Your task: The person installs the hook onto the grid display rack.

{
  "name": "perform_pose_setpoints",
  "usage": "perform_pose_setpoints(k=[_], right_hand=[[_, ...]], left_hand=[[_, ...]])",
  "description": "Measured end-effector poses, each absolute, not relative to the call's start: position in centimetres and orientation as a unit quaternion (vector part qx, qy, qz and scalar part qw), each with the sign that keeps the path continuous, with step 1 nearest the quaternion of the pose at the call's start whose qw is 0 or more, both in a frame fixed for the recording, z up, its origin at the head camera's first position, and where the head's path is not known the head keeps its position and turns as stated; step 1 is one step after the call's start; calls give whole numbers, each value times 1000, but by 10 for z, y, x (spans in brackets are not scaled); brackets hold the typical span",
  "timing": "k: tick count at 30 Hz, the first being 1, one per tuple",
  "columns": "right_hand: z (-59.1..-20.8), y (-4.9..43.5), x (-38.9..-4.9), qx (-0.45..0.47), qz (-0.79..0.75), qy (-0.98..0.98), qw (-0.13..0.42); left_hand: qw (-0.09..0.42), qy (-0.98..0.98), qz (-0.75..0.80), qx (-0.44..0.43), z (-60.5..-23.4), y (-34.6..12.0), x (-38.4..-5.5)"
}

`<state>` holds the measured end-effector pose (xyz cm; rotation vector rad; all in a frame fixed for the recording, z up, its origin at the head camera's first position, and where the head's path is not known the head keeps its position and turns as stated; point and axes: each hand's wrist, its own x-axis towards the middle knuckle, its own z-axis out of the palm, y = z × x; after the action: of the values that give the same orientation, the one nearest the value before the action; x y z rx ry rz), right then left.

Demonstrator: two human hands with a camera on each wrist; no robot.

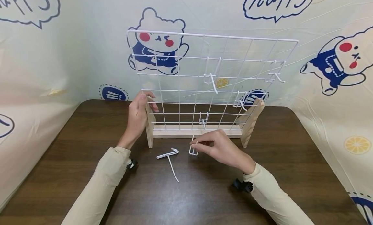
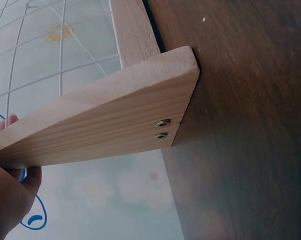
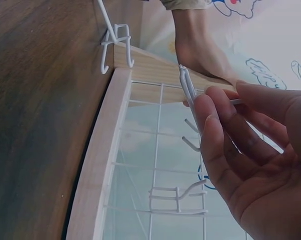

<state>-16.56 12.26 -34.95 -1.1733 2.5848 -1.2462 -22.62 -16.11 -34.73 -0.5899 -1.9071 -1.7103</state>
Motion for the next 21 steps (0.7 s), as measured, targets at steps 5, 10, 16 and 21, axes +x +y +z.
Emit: perform_pose_setpoints(k=[5, 10, 16, 21], right_hand=[[-348, 123, -164, -384, -403, 830, -2], [-344, 124, -163, -383, -402, 832, -13], [-342, 124, -161, -386, -400, 831, -24], [-340, 125, -159, -390, -404, 827, -37]], left_hand=[[253, -703, -629, -217, -348, -161, -226], [254, -701, -630, -217, -348, -161, -227], [254, -702, -629, -217, -348, -162, -227], [254, -702, -629, -216, -348, -161, -227]])
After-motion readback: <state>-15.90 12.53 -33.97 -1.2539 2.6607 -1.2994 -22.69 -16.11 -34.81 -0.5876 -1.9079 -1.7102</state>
